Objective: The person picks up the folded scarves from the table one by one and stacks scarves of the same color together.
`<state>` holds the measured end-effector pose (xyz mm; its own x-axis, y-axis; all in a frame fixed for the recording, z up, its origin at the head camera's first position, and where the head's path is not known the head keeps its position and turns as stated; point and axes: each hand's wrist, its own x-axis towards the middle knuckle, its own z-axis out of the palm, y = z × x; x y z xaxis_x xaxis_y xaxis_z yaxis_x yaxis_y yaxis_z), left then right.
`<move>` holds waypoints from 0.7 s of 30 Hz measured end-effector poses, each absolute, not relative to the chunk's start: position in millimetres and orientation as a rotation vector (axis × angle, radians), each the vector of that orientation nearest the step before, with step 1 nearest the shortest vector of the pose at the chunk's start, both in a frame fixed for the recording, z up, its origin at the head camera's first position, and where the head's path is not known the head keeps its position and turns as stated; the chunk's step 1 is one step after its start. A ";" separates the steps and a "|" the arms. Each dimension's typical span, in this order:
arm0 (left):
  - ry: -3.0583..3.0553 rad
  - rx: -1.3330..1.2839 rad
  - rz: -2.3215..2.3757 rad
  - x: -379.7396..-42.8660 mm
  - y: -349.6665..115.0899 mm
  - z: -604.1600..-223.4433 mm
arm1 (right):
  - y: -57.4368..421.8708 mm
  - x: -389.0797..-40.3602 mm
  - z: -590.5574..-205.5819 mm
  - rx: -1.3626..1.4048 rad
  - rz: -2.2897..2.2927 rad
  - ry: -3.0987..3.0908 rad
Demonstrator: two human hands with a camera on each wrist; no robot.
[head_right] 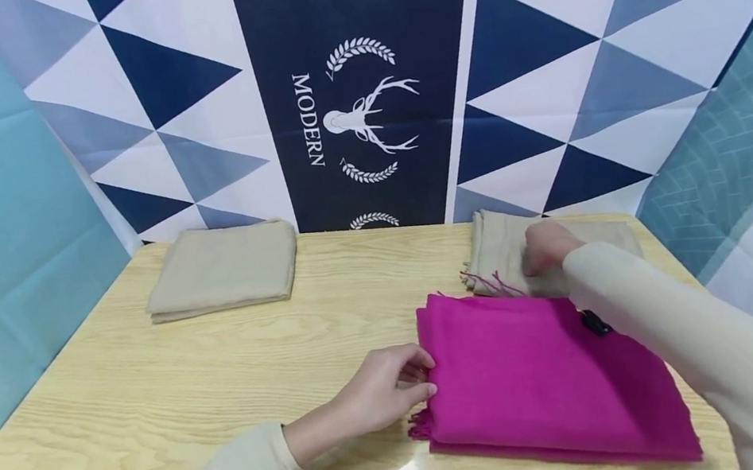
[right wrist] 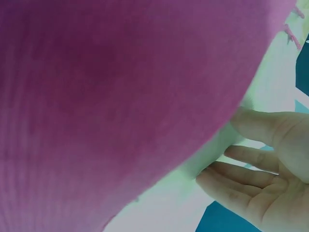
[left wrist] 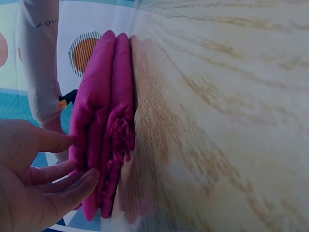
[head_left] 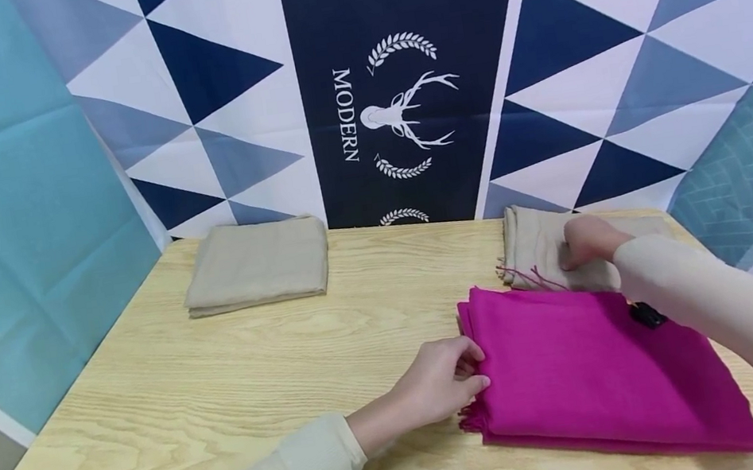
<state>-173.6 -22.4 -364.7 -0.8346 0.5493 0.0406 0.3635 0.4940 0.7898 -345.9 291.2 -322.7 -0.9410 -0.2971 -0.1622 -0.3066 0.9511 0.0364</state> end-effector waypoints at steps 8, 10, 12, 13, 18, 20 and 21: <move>2.533 0.792 1.257 -174.6 -25.8 -361.6 | 275.0 -352.3 -325.0 -0.583 0.100 3.014; 2.536 0.800 1.248 -174.9 -25.8 -361.0 | 271.2 -353.5 -324.8 -0.588 0.109 3.022; 2.532 0.805 1.246 -174.7 -25.6 -360.7 | 266.7 -353.5 -324.0 -0.592 0.116 3.020; 2.530 0.808 1.247 -174.5 -25.5 -360.8 | 264.3 -353.8 -323.7 -0.594 0.123 3.018; 2.514 0.812 1.258 -172.7 -25.5 -362.3 | 251.9 -353.5 -323.7 -0.621 0.139 3.007; 2.511 0.815 1.258 -171.9 -25.7 -363.1 | 247.4 -353.6 -324.5 -0.633 0.138 3.012; 2.508 0.814 1.261 -171.4 -25.9 -363.4 | 244.9 -353.8 -325.2 -0.636 0.135 3.014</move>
